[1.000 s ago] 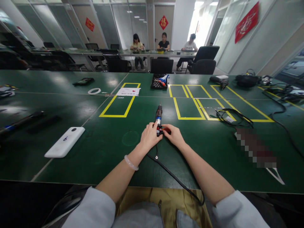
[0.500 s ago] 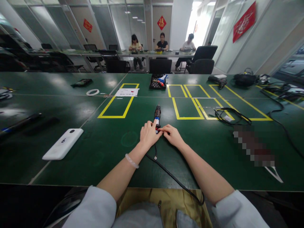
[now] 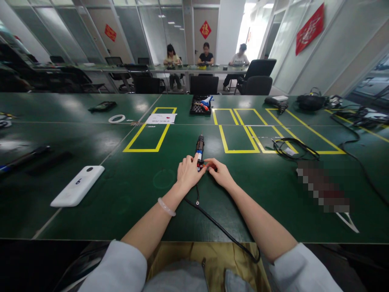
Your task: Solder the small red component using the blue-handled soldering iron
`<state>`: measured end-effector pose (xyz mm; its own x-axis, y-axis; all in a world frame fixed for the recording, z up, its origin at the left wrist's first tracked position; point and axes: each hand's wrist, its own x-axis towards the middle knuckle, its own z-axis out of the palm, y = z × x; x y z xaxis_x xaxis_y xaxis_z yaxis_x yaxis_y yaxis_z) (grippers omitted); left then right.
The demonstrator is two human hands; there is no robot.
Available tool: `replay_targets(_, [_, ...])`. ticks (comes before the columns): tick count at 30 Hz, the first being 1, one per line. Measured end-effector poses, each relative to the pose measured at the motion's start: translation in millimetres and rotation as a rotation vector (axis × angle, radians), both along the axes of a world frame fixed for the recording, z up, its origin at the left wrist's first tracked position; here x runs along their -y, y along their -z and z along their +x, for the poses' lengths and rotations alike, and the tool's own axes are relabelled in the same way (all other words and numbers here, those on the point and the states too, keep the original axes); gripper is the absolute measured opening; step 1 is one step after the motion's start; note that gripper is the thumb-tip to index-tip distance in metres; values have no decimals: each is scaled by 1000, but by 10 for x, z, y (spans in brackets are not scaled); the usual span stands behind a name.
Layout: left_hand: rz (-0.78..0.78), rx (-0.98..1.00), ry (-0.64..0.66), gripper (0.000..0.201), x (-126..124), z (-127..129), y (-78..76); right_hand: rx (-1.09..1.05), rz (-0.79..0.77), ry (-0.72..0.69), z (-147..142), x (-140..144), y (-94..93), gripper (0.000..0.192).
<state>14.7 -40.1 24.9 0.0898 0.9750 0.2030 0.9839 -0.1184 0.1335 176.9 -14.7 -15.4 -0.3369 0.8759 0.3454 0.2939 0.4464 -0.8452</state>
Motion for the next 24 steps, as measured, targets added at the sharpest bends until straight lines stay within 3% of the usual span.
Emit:
replay_targets(13, [-34, -96, 7, 66, 63, -260, -88, -47, -68, 14, 31, -24, 18, 32])
replay_targets(24, [-91, -214, -122, 67, 242, -1049, -150, 2, -73, 28, 40, -31, 42, 28])
